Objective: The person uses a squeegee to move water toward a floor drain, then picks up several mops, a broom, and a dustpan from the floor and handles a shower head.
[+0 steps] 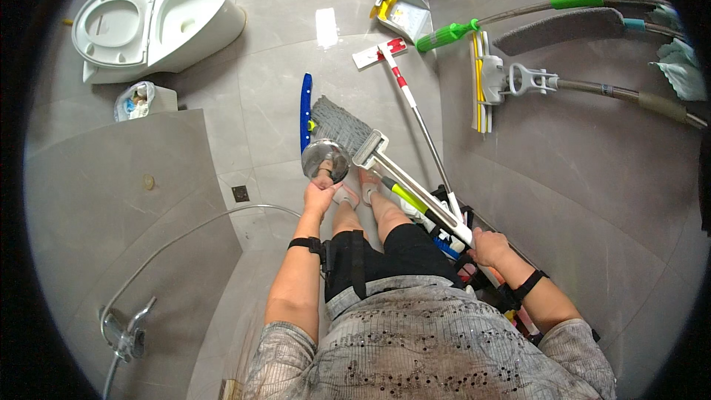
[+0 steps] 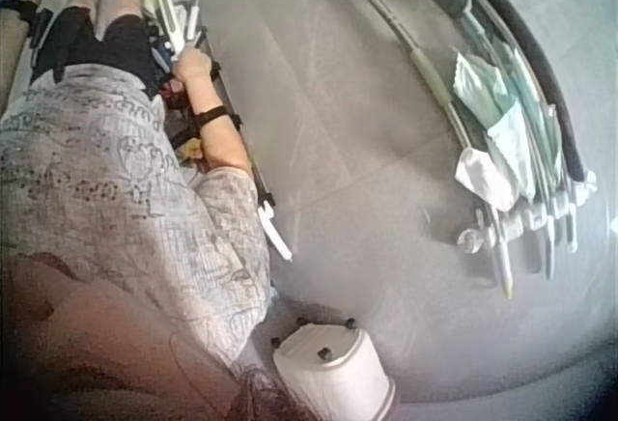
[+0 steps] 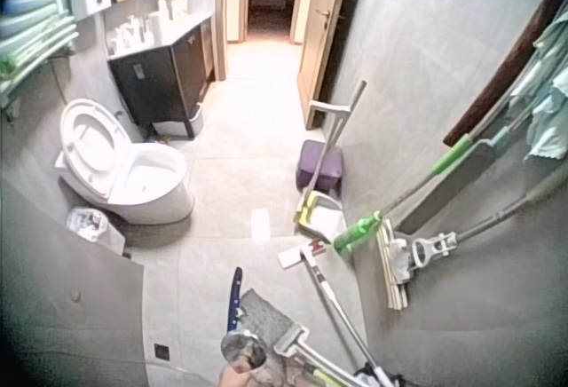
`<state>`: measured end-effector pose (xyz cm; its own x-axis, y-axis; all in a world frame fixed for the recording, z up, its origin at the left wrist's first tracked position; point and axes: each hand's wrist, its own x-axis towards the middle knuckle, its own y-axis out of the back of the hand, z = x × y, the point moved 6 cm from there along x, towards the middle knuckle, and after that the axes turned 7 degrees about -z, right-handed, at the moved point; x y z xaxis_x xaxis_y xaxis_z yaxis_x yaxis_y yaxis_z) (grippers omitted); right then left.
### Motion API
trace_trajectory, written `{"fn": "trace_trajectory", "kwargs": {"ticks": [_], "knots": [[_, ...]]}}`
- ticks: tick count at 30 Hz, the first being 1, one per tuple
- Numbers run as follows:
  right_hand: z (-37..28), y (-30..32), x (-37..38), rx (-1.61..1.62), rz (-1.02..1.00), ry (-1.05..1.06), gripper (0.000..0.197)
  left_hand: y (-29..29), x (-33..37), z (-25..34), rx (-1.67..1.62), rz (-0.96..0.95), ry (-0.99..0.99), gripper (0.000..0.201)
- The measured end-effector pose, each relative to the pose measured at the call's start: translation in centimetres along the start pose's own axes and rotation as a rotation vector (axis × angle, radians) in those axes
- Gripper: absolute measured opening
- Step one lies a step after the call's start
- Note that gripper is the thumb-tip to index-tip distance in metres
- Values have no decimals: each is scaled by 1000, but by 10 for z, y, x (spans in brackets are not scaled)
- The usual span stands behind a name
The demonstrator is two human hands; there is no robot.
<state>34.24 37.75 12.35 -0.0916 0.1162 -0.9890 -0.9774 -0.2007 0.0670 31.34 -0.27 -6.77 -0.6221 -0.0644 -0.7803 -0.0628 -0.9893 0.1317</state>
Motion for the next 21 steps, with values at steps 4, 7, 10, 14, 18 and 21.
{"fn": "trace_trajectory", "kwargs": {"ticks": [4,7,10,14,18,21], "knots": [[-1,2,2,-13,7,14,49,3,5,-8,-67,16,-40,22],[-1,3,3,-9,8,19,48,-1,4,-5,-74,-14,-51,12],[-3,2,7,-7,-3,22,49,2,6,-19,-110,20,-17,12],[-5,3,13,38,60,20,52,4,5,-21,-56,69,-6,12],[-10,3,45,440,287,158,47,5,6,-26,-61,35,-14,11],[-15,2,45,405,190,155,46,9,3,-32,-35,60,-25,7]]}}
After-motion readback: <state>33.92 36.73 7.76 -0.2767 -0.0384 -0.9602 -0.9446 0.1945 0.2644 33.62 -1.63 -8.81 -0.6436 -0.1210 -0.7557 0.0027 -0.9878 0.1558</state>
